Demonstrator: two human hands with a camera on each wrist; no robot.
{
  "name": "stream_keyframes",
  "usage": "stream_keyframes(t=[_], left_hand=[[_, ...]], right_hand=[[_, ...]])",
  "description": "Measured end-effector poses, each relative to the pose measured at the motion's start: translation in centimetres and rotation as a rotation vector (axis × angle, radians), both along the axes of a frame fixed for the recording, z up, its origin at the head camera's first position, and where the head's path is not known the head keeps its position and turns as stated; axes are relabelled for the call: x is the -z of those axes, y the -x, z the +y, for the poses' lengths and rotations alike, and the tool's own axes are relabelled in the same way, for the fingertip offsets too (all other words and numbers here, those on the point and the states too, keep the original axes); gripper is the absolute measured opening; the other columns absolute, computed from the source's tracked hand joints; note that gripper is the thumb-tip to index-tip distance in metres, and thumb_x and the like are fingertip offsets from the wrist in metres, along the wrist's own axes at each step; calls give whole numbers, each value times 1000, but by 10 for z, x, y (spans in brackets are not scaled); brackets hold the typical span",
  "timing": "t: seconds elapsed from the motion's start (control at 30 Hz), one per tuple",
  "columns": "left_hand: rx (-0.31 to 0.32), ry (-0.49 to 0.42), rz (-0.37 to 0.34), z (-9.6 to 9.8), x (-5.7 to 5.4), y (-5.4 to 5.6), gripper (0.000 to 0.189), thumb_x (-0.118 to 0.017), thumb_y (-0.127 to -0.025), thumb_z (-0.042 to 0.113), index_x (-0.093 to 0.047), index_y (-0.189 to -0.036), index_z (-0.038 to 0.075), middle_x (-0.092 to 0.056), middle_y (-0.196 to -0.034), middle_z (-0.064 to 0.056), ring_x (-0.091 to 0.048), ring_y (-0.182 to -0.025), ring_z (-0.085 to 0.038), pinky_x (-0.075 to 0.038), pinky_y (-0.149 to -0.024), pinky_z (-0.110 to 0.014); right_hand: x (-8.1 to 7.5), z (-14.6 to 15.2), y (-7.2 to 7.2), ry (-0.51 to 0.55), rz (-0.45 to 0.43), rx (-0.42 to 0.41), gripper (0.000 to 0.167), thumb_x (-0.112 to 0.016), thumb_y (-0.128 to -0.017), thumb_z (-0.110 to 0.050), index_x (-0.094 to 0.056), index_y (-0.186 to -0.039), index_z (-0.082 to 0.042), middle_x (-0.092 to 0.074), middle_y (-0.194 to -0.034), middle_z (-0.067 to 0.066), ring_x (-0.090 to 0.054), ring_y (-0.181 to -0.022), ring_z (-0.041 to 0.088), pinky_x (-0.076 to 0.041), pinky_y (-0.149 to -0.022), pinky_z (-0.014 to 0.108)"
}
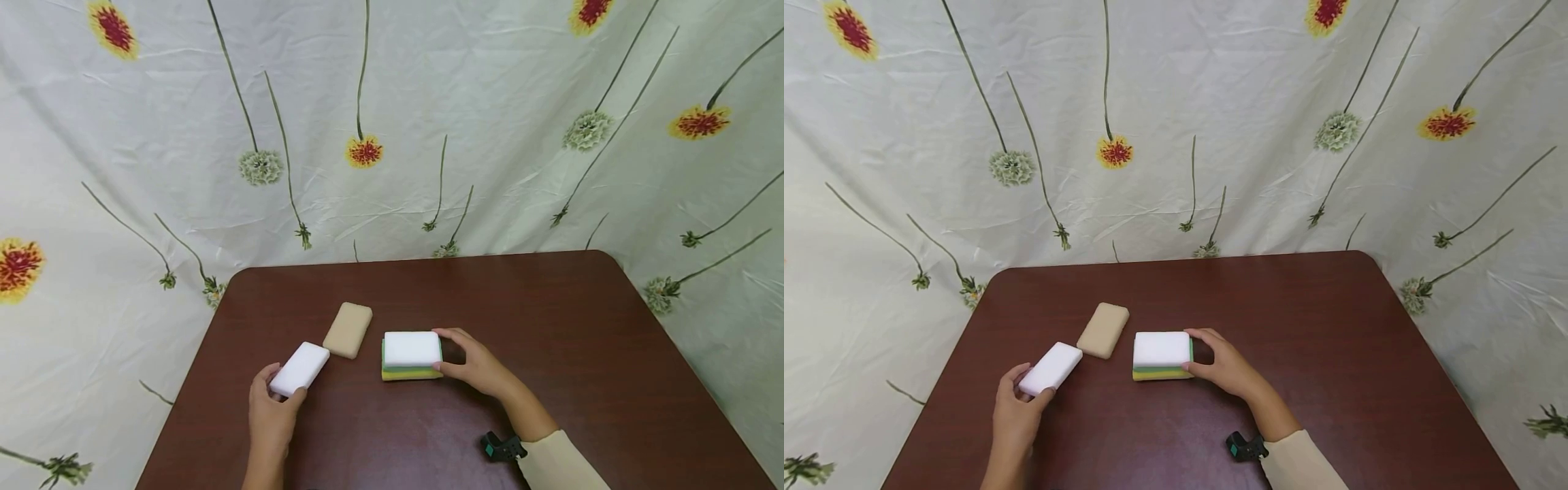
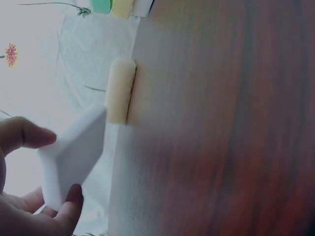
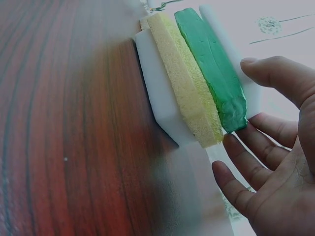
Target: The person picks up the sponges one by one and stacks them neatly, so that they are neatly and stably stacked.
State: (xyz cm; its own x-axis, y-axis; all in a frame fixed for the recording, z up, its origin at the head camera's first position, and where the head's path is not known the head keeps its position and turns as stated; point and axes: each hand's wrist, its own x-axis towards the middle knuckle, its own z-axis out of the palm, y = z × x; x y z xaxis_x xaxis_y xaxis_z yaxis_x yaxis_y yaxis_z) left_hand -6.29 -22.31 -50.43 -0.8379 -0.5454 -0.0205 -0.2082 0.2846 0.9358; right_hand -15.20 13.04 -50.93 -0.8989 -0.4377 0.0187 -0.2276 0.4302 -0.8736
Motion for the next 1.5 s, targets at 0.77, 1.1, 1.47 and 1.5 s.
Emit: stream_keyframes(t=[0.77,1.1,1.47,1.5], left_hand=[[28,-375,203,4,-9,11,70,-63,-80,-23,-34,-141,-4,-49,-128,0,-55,-108,-3,-50,-86,-9],[130,-441,150,13,-19,14,69,-62,-88,-16,-37,-149,3,-47,-133,-7,-61,-105,-3,-52,-87,-14],[239,-444,176,26,-23,24,71,-60,-90,-13,-35,-154,7,-42,-147,-9,-53,-123,-7,-50,-93,-14],[246,-446,179,28,-23,25,71,-60,-90,-14,-35,-153,6,-42,-148,-9,-53,-124,-8,-50,-93,-13]], right_hand=[[1,-1,-1,6,6,9,68,-79,-89,-33,-51,-148,-15,-53,-146,2,-47,-139,31,-38,-110,58],[1,-3,1,-5,28,21,67,-78,-89,-33,-51,-148,-16,-53,-146,2,-46,-140,31,-37,-112,60],[1,-5,5,3,61,42,65,-78,-90,-31,-51,-148,-21,-53,-147,3,-45,-141,31,-35,-114,59],[2,-6,6,7,66,43,65,-78,-90,-30,-51,-148,-22,-53,-147,4,-45,-141,31,-35,-114,59]])
